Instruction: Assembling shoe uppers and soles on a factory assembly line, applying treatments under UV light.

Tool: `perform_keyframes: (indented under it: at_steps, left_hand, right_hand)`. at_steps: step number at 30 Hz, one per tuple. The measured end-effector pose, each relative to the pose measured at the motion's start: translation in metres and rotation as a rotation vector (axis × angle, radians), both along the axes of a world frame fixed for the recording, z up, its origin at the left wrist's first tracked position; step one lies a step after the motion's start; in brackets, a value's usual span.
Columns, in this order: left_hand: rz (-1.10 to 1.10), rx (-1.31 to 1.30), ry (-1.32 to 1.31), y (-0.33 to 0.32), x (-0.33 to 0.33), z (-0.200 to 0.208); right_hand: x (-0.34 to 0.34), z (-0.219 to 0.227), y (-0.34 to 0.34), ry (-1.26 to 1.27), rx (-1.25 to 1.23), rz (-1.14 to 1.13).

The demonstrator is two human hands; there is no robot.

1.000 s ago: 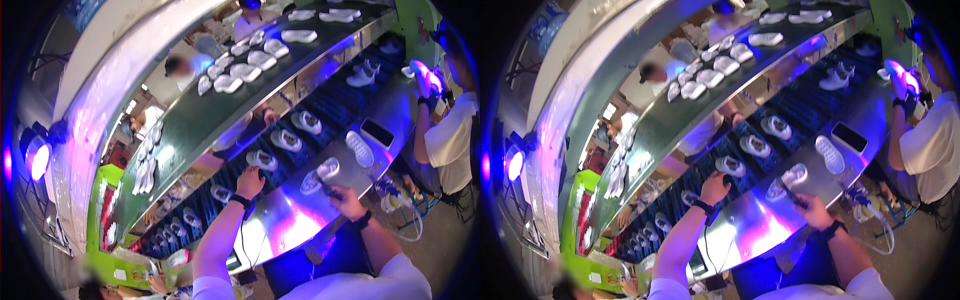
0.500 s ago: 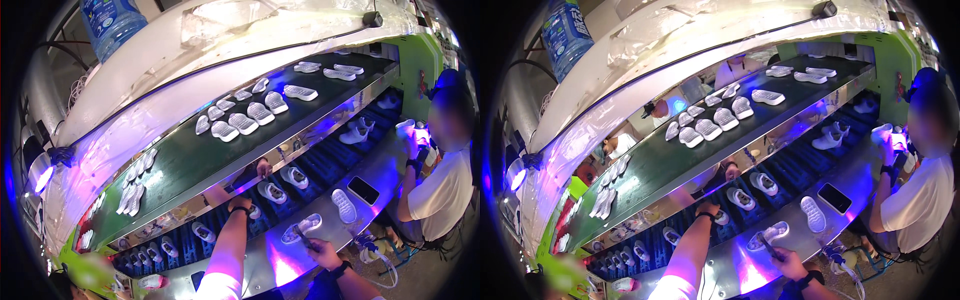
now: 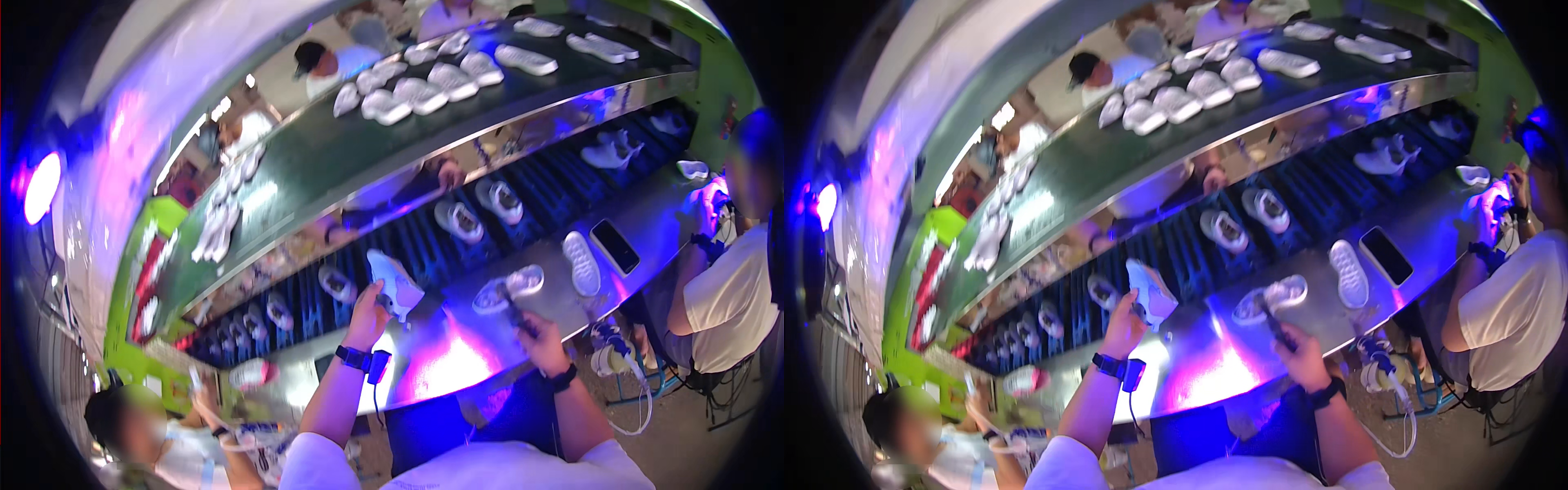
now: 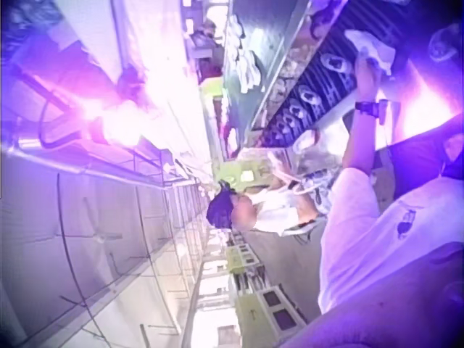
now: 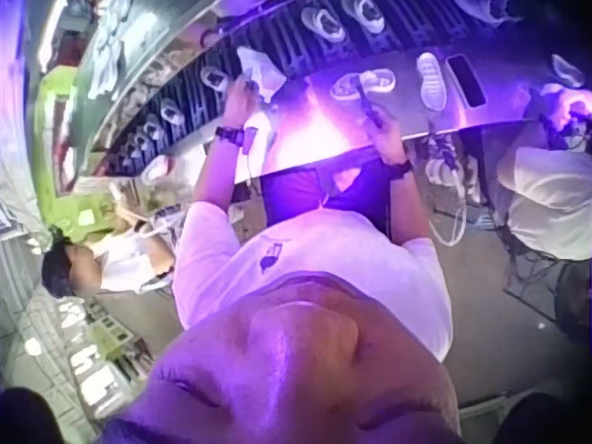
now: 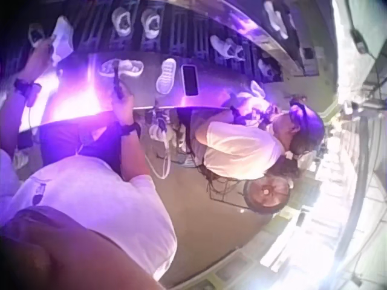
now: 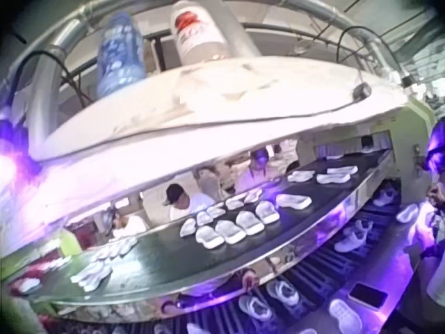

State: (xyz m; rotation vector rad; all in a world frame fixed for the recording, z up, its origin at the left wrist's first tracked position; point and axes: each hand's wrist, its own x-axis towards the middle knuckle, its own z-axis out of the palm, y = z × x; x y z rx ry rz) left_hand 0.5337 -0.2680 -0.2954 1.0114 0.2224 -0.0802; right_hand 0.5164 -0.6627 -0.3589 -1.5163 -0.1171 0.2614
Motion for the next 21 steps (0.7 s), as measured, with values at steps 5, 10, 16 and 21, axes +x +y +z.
perform_keyframes:
  at_steps: [5, 10, 16, 21]
  left_hand:
    - [0.164, 0.43, -0.215, -0.05, -0.085, 0.046]
    - [0.364, 0.662, -0.356, -0.074, -0.145, 0.033]
    - [0.319, 1.296, -0.972, -0.075, -0.175, 0.049]
    - [0.291, 1.499, -1.163, -0.076, -0.181, 0.056]
  right_hand:
    - [0.007, 0.027, 0.007, 0.133, -0.002, 0.062]
    - [-0.038, 0.095, 0.033, -0.182, -0.256, 0.119]
    - [-0.076, 0.149, 0.046, -0.332, -0.328, 0.195]
    - [-0.082, 0.163, 0.054, -0.425, -0.423, 0.21]
